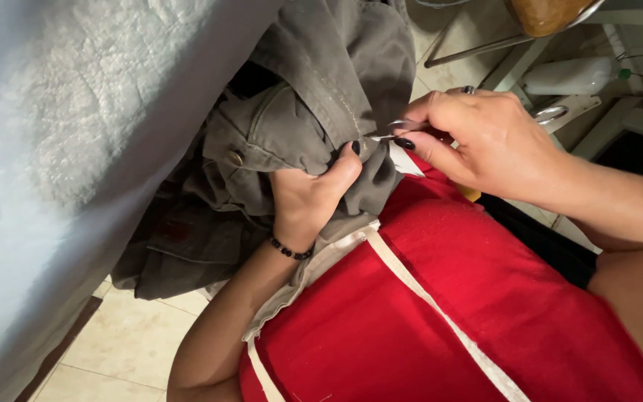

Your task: Trimming loose threads from a pair of pants using scissors as part of a finishing process.

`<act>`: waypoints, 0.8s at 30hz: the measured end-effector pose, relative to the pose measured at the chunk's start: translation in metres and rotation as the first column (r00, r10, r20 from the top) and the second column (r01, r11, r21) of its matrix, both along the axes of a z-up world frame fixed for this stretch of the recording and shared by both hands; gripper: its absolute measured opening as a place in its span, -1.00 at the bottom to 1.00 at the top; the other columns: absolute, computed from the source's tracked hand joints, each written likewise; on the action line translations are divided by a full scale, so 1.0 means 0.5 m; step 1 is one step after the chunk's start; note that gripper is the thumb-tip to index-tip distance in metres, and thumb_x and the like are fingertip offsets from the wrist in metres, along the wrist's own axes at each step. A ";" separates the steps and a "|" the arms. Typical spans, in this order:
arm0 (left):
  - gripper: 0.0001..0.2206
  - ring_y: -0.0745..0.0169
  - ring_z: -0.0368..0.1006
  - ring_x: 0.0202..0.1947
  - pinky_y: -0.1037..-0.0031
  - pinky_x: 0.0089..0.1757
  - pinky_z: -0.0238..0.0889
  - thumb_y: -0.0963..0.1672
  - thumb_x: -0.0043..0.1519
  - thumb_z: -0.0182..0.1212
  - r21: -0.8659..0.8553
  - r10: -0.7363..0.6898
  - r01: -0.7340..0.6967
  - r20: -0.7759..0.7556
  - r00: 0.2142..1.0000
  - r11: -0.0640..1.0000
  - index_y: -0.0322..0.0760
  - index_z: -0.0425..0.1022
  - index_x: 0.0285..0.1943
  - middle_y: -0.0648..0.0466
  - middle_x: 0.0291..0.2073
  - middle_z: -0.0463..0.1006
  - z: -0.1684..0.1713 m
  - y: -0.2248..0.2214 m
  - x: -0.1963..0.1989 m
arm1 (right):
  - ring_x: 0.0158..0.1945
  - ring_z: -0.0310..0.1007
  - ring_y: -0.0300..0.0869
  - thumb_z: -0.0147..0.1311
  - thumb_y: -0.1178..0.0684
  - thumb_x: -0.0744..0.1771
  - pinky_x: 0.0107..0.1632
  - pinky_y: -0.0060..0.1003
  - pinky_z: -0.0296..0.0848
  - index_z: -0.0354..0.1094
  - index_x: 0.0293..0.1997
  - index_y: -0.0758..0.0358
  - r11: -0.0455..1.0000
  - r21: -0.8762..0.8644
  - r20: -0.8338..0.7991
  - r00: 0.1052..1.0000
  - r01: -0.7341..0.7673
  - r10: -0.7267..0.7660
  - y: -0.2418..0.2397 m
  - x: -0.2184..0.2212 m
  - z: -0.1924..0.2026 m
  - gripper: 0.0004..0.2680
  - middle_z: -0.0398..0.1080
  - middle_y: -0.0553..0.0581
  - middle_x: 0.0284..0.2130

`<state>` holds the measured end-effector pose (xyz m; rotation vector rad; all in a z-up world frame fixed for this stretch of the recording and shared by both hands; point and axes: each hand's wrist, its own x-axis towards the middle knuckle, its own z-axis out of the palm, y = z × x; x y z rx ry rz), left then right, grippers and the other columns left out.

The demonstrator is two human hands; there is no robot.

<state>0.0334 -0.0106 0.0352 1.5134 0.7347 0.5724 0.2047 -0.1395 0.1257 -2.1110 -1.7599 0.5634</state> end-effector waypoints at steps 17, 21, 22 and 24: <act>-0.78 0.17 0.56 -0.05 0.41 0.14 0.37 -0.14 0.17 0.42 0.028 -0.124 0.123 0.031 0.992 0.992 -0.37 0.55 -0.11 0.00 -0.14 0.64 0.043 0.011 0.005 | -0.50 0.40 -0.18 0.07 0.01 0.43 -0.38 -0.29 0.35 0.37 -0.10 0.22 0.985 -0.157 -0.171 0.981 0.068 -0.095 -0.006 -0.006 -0.004 -0.88 0.45 -0.02 -0.47; -0.75 0.16 0.56 -0.09 0.42 0.12 0.34 -0.13 0.10 0.48 0.187 -0.097 0.095 -0.003 0.995 0.978 -0.37 0.55 -0.16 0.00 -0.19 0.64 0.033 0.009 0.003 | -0.39 0.52 -0.21 0.06 0.00 0.42 -0.33 -0.32 0.42 0.40 -0.08 0.22 0.984 -0.163 -0.191 0.976 0.069 -0.100 -0.006 -0.009 0.005 -0.87 0.55 -0.02 -0.30; -0.69 0.18 0.55 -0.04 0.44 0.16 0.33 -0.12 0.08 0.51 0.107 -0.097 0.097 -0.001 0.995 0.989 -0.39 0.54 -0.11 -0.02 -0.14 0.63 0.036 0.009 0.003 | -0.38 0.53 -0.22 0.06 0.00 0.42 -0.33 -0.34 0.41 0.40 -0.08 0.22 0.983 -0.164 -0.186 0.976 0.080 -0.111 -0.006 -0.011 0.009 -0.87 0.56 -0.02 -0.28; -0.80 0.17 0.57 -0.07 0.41 0.13 0.37 -0.18 0.14 0.43 0.061 -0.128 0.125 0.043 0.991 0.990 -0.38 0.55 -0.14 -0.01 -0.16 0.64 0.040 0.016 -0.002 | -0.36 0.54 -0.23 0.07 0.00 0.42 -0.32 -0.35 0.41 0.41 -0.05 0.21 0.980 -0.168 -0.164 0.977 0.109 -0.137 -0.014 -0.008 0.012 -0.87 0.56 -0.05 -0.27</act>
